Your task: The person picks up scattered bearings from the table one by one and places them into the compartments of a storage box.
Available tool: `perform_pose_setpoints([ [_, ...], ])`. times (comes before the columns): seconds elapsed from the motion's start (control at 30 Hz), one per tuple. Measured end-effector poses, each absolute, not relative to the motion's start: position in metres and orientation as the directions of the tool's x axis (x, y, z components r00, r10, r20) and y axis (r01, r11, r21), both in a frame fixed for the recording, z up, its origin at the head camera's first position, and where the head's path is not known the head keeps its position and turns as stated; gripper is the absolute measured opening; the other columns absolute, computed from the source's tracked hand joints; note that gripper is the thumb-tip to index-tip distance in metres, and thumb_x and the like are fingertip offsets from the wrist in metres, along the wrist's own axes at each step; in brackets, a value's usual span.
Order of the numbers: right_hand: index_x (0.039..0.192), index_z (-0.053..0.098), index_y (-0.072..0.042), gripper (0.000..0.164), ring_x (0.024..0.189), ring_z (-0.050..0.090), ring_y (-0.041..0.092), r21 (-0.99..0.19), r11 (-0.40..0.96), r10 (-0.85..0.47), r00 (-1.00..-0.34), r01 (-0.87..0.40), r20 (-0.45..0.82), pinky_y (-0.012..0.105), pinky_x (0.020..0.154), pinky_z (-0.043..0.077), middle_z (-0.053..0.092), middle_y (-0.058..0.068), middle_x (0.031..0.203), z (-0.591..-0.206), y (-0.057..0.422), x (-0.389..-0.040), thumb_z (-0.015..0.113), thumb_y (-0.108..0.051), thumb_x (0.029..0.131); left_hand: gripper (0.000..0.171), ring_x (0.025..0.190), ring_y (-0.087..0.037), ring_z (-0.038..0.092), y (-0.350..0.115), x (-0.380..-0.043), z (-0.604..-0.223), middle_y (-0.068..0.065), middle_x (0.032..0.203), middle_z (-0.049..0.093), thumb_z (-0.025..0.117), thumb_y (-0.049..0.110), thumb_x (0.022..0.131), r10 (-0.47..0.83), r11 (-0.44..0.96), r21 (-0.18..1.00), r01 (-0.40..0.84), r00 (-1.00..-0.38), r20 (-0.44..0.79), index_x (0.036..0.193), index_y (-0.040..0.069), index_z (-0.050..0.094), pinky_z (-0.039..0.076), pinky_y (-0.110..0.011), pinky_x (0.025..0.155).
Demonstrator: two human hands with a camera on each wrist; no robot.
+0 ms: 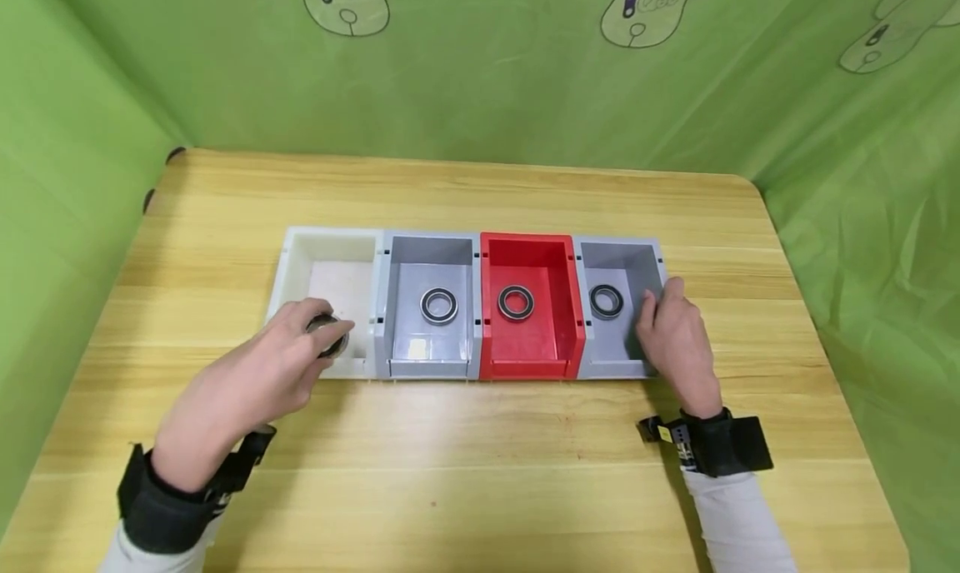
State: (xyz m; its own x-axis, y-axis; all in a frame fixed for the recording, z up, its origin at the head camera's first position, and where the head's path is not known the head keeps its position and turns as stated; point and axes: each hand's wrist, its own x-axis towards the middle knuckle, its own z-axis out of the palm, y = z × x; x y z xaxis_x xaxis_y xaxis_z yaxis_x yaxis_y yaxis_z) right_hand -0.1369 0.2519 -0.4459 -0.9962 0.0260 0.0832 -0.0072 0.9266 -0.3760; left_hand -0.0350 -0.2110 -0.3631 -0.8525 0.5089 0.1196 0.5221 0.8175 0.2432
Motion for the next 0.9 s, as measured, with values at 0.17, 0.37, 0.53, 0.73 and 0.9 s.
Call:
perform_pose_setpoints([
  [0.17,0.104,0.041,0.008,0.028,0.056,0.059,0.043,-0.375,0.927,0.022,-0.995,-0.017,0.101,0.044,0.044,0.041,0.05,0.026,0.067,-0.448,0.252,-0.137,0.04,-0.019,0.108,0.041,0.099,-0.041,0.062,-0.214,-0.05,-0.365,-0.029,0.111,0.061,0.08,-0.003,0.08,0.51,0.815,0.235,0.529,-0.849,0.141,0.119,-0.007,0.069,0.056,-0.05,0.083],
  [0.37,0.102,0.041,0.008,0.027,0.055,0.056,0.04,-0.376,0.925,-0.001,-0.992,-0.05,0.128,0.044,0.046,0.04,0.047,0.022,0.065,-0.447,0.251,-0.138,0.04,-0.018,0.108,0.039,0.09,-0.038,0.061,-0.214,-0.065,-0.367,-0.028,0.103,0.062,0.08,0.0,0.081,0.493,0.83,0.203,0.519,-0.854,0.166,0.117,-0.008,0.069,0.056,-0.048,0.077],
  [0.53,0.102,0.041,0.008,0.026,0.055,0.056,0.04,-0.377,0.925,-0.003,-0.991,-0.052,0.13,0.045,0.047,0.04,0.047,0.023,0.065,-0.447,0.252,-0.138,0.04,-0.017,0.108,0.034,0.08,-0.032,0.057,-0.21,-0.077,-0.37,-0.021,0.092,0.059,0.081,0.003,0.082,0.487,0.839,0.2,0.506,-0.863,0.137,0.113,-0.007,0.07,0.053,-0.045,0.073],
  [0.73,0.104,0.041,0.008,0.029,0.058,0.06,0.044,-0.381,0.925,0.023,-0.994,-0.02,0.108,0.045,0.045,0.041,0.051,0.027,0.069,-0.449,0.253,-0.138,0.04,-0.02,0.108,0.026,0.076,-0.03,0.054,-0.21,-0.093,-0.377,-0.018,0.085,0.058,0.082,0.003,0.082,0.482,0.847,0.212,0.487,-0.873,0.08,0.104,-0.005,0.071,0.05,-0.042,0.07],
  [0.9,0.104,0.042,0.008,0.028,0.056,0.059,0.042,-0.377,0.926,0.022,-0.994,-0.021,0.11,0.042,0.044,0.04,0.05,0.025,0.068,-0.449,0.253,-0.137,0.04,-0.02,0.108,0.027,0.074,-0.026,0.052,-0.21,-0.104,-0.383,-0.017,0.083,0.058,0.081,0.003,0.083,0.47,0.854,0.244,0.459,-0.882,0.016,0.106,-0.006,0.071,0.049,-0.039,0.066],
])
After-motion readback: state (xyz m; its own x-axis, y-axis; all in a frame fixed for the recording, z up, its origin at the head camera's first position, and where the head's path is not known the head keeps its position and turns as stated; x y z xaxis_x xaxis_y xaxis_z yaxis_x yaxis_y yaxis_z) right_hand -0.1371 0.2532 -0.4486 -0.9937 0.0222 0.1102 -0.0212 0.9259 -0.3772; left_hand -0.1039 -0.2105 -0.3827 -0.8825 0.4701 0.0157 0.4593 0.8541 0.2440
